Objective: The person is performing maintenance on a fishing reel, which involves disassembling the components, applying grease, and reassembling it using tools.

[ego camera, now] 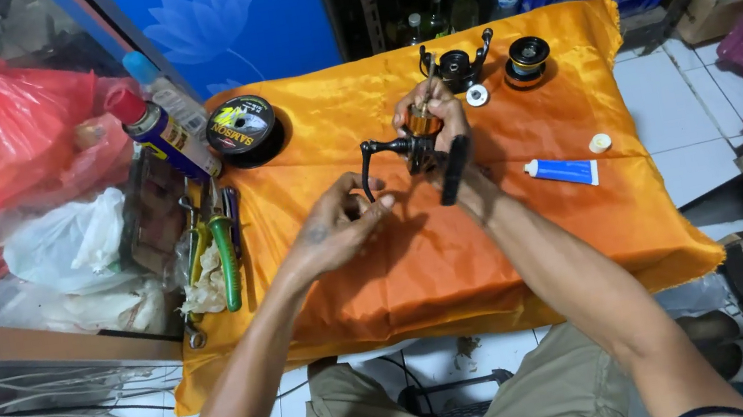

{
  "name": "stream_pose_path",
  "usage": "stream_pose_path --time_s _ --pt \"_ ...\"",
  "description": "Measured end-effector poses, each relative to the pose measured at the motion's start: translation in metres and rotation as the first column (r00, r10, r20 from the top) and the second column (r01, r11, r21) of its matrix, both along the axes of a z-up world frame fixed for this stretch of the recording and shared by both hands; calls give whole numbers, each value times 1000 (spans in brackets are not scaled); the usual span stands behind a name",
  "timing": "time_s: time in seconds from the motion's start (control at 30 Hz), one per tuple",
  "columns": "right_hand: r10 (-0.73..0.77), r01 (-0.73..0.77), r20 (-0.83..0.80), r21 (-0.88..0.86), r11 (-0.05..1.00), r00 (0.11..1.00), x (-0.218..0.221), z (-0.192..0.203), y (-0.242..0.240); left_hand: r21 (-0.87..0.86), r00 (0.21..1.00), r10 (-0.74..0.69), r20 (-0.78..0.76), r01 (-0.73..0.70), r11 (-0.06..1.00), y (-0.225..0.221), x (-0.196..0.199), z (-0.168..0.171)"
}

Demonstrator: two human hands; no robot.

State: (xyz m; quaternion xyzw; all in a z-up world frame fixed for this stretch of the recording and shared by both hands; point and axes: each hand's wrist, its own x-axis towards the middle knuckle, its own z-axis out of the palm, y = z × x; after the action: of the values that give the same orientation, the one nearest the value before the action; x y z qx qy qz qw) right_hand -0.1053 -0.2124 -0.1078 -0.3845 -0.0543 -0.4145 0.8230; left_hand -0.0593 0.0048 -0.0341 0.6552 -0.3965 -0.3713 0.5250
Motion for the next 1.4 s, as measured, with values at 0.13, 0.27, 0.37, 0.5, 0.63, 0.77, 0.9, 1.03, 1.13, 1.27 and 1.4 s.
stream_pose_path --time_s 0.13,0.27,0.37,0.5,0.63,0.77,0.9,1.03,1.13,1.27,1.4 --pt "213 -211 -24 68 975 977 -1 10 1 -112 993 -65 -97 54 992 -9 -1 -9" --pt "425 -409 -214 116 905 880 -9 11 -10 -157 591 68 804 101 983 -20 24 -30" --pt "422 -435 -271 14 900 865 3 -10 -13 -236 2 239 971 147 960 -23 50 -19" --pt "127 -204 -284 -260 944 950 1 2 -6 -228 -265 216 940 -13 974 -24 73 -7" --pt "-206 82 -181 -528 845 962 -8 15 0 -71 -19 68 997 -249 966 -17 52 17" --pt "-308 195 -93 -597 778 947 -16 17 1 191 532 -29 846 -252 949 -13 30 60" --pt "-237 112 -97 -674 731 967 -17 17 1 381 717 -131 685 -199 903 -9 22 77" --pt "-332 198 -64 -692 694 941 -19 17 2 340 660 -105 744 -239 910 -11 9 92" --pt "-337 209 -55 -687 696 940 -26 26 2 290 525 -109 844 -276 916 -12 4 88" --pt "-317 174 -64 -724 668 946 -27 33 5 393 417 -261 871 -270 879 -22 21 67" --pt "-422 206 -53 -813 544 905 -23 16 3 402 361 -278 890 -334 852 -24 19 54"
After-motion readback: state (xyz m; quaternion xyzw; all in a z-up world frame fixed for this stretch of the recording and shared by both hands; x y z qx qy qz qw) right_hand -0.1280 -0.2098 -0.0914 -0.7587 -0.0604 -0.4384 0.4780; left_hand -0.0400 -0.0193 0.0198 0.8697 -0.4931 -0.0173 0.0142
